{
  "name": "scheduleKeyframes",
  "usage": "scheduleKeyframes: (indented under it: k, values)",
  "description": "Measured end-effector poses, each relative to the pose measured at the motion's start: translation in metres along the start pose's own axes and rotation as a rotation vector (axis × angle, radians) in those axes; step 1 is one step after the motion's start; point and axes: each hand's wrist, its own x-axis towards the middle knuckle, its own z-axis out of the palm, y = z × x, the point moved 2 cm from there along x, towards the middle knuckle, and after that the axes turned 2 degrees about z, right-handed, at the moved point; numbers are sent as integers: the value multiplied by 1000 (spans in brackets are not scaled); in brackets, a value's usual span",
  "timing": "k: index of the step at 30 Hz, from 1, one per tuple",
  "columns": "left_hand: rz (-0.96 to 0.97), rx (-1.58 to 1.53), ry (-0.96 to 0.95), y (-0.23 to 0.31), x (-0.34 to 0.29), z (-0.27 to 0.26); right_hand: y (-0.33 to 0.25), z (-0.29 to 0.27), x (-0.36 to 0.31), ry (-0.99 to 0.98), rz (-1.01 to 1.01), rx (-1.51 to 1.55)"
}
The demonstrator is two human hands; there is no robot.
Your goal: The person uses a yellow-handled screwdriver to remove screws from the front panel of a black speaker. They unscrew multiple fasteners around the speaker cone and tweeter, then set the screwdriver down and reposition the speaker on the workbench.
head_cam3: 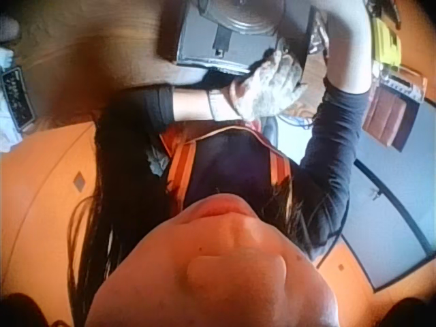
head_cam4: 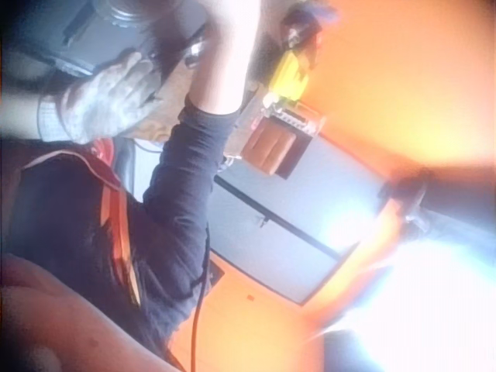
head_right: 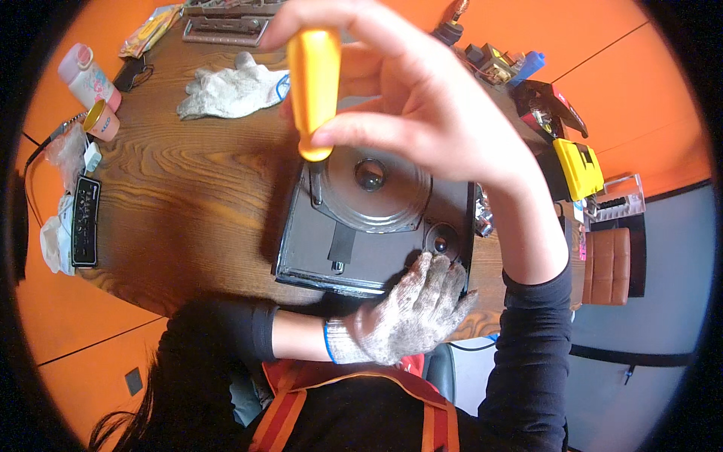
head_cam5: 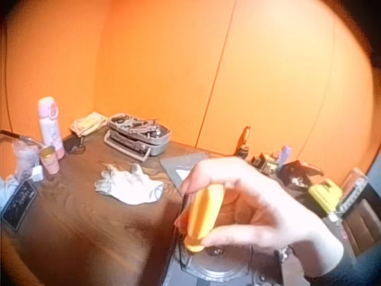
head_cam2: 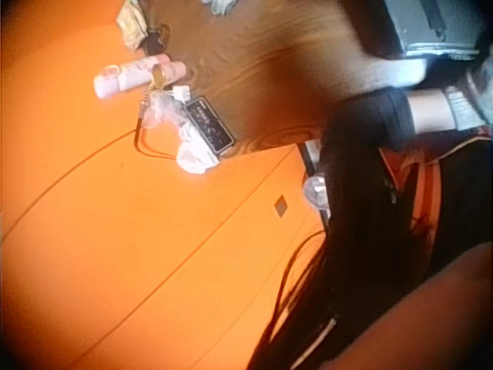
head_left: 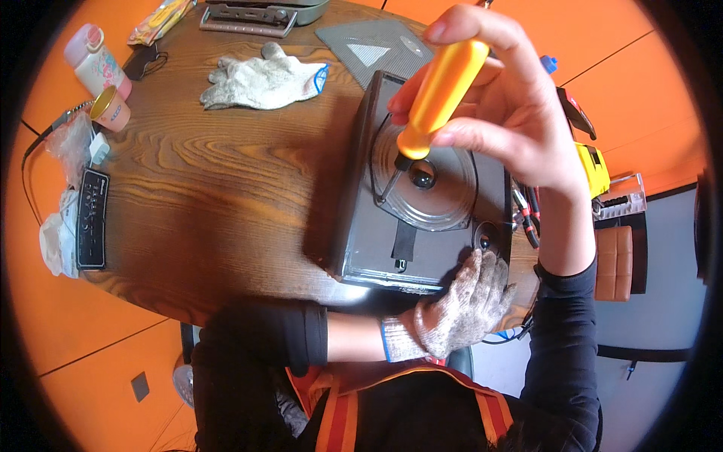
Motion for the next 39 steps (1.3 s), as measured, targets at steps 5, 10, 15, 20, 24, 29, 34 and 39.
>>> scheduleKeyframes:
  k: [5,10,15,20,24,29,34,39]
  values:
    - [-9,-50,18,-5,1,-7,-23,17,-17,121,203,-112]
    - [25,-20,-51,-6,2,-6,-22,26,-36,196,106,-124]
    - [-5,-93,-34,-6,1,-5,-12,10,-30,43,15,54]
    - [-14,-247,-4,-4,-5,-1,-34,22,-24,74,27,-241]
    - [209,-424,123,2,-13,-2,-26,39,-14,315,-180,-295]
    - [195,-571,156,7,-14,-3,-22,56,-16,556,-230,-358]
    - [201,-263,103,6,-15,0,-25,48,-25,550,-133,-438]
    - [130,-35,-28,11,-16,8,-24,32,-43,214,25,-102]
